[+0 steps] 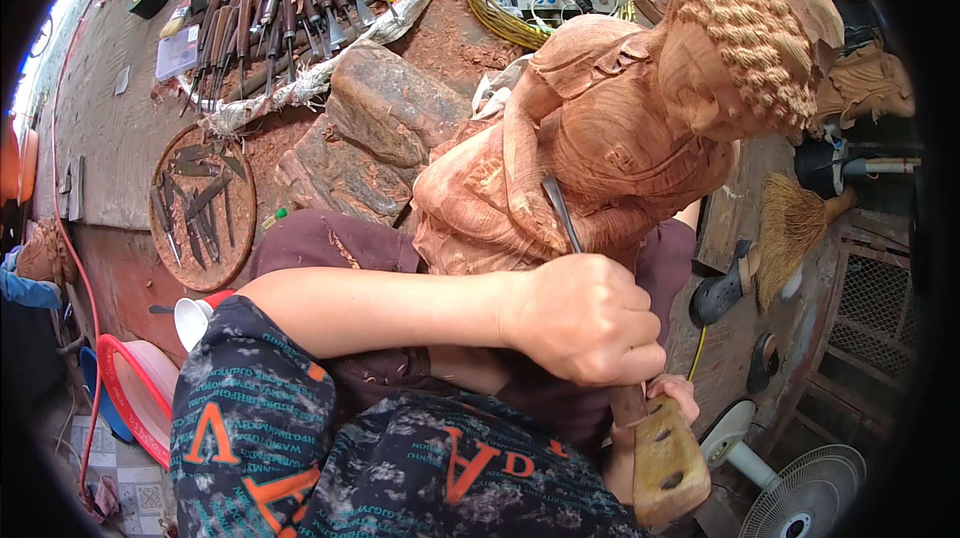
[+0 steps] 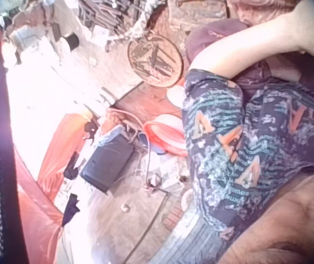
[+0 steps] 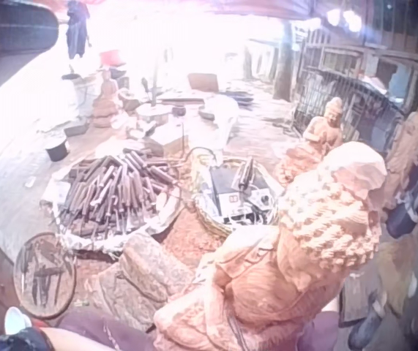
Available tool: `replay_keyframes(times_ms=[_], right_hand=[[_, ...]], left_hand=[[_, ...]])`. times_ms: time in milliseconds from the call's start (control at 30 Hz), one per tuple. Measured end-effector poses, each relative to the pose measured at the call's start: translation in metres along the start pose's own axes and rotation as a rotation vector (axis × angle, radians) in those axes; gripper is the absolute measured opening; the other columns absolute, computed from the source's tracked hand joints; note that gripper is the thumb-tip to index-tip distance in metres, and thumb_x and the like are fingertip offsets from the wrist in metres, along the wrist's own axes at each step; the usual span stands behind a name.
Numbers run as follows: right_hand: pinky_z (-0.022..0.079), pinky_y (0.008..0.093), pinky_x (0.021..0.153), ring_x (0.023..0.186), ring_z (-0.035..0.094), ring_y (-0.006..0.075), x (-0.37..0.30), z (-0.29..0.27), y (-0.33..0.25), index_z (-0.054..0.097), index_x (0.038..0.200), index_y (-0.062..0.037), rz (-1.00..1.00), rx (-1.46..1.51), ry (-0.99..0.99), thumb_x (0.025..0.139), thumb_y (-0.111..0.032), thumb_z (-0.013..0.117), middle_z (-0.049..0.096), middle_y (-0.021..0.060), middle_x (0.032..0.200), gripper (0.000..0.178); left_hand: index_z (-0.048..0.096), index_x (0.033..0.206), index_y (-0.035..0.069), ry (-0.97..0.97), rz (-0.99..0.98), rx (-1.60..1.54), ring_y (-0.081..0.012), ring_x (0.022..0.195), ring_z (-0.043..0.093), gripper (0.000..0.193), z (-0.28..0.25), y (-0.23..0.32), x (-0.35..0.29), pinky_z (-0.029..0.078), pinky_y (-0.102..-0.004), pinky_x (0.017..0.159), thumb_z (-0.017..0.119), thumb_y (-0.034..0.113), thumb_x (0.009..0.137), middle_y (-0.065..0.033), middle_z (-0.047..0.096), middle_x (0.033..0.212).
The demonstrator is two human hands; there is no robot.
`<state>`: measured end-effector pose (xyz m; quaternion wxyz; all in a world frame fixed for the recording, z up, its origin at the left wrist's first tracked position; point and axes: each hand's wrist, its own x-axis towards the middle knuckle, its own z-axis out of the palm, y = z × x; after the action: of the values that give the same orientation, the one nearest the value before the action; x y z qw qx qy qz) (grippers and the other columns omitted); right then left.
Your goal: The person carves a wooden statue of a seated figure using a chisel and mallet. They refine the details of the figure's torso and clothing folds while sitting on the floor. A white dog approaches and is briefly petted before the carving continues.
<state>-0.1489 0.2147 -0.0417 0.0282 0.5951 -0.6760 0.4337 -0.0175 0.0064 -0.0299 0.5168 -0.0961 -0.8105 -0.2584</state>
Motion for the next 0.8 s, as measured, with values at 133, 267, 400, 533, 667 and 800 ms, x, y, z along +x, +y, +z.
replay_keyframes(times_ms=[133, 267, 400, 533, 667, 800], right_hand=[[0.037, 0.0313, 0.051, 0.054, 0.042, 0.0175, 0.008, 0.000, -0.003, 0.042, 0.101, -0.0037, -0.048, 0.015, 0.029, 0.074, 0.005, 0.065, 0.042, 0.0064, 0.072, 0.036], [0.036, 0.0315, 0.048, 0.051, 0.040, 0.0168, 0.018, -0.003, -0.010, 0.041, 0.101, -0.0034, -0.064, -0.034, -0.136, 0.074, 0.004, 0.064, 0.042, 0.0063, 0.070, 0.036], [0.036, 0.0316, 0.046, 0.050, 0.043, 0.0183, 0.009, 0.001, -0.003, 0.043, 0.099, -0.0033, -0.088, 0.027, -0.010, 0.075, -0.001, 0.068, 0.043, 0.0059, 0.062, 0.035], [0.036, 0.0314, 0.047, 0.050, 0.041, 0.0184, 0.009, -0.001, -0.002, 0.041, 0.098, -0.0032, -0.058, -0.066, -0.094, 0.074, 0.004, 0.065, 0.042, 0.0061, 0.063, 0.035], [0.038, 0.0329, 0.058, 0.062, 0.044, 0.0190, 0.003, 0.002, -0.002, 0.043, 0.105, -0.0059, -0.021, 0.088, -0.057, 0.074, -0.001, 0.068, 0.045, 0.0070, 0.075, 0.040], [0.041, 0.0340, 0.063, 0.069, 0.048, 0.0202, 0.001, -0.004, 0.001, 0.042, 0.107, -0.0057, -0.054, -0.214, -0.174, 0.077, -0.005, 0.068, 0.046, 0.0079, 0.081, 0.040]], left_hand=[[0.043, 0.058, 0.009, -0.019, -0.016, -0.036, -0.0147, 0.047, 0.046, 0.026, -0.003, 0.003, 0.001, 0.037, -0.0289, 0.038, 0.064, 0.020, 0.069, 0.0007, 0.037, 0.056], [0.042, 0.059, 0.011, -0.043, -0.006, -0.033, -0.0172, 0.048, 0.052, 0.024, -0.003, -0.001, -0.003, 0.042, -0.0311, 0.040, 0.060, 0.025, 0.067, 0.0002, 0.042, 0.055], [0.042, 0.060, 0.011, -0.065, 0.025, -0.020, -0.0178, 0.049, 0.053, 0.024, -0.002, -0.003, -0.005, 0.043, -0.0317, 0.041, 0.060, 0.025, 0.067, 0.0000, 0.043, 0.055], [0.043, 0.061, 0.011, -0.109, 0.024, -0.020, -0.0183, 0.050, 0.054, 0.023, -0.001, -0.003, -0.008, 0.044, -0.0325, 0.043, 0.060, 0.026, 0.067, -0.0002, 0.044, 0.056], [0.044, 0.062, 0.011, -0.096, 0.017, -0.014, -0.0191, 0.050, 0.054, 0.023, -0.003, -0.004, -0.011, 0.044, -0.0331, 0.043, 0.061, 0.026, 0.066, -0.0004, 0.045, 0.056], [0.044, 0.064, 0.011, -0.102, 0.027, -0.016, -0.0200, 0.050, 0.055, 0.024, -0.005, -0.016, -0.011, 0.044, -0.0338, 0.042, 0.062, 0.028, 0.065, -0.0006, 0.045, 0.056]])
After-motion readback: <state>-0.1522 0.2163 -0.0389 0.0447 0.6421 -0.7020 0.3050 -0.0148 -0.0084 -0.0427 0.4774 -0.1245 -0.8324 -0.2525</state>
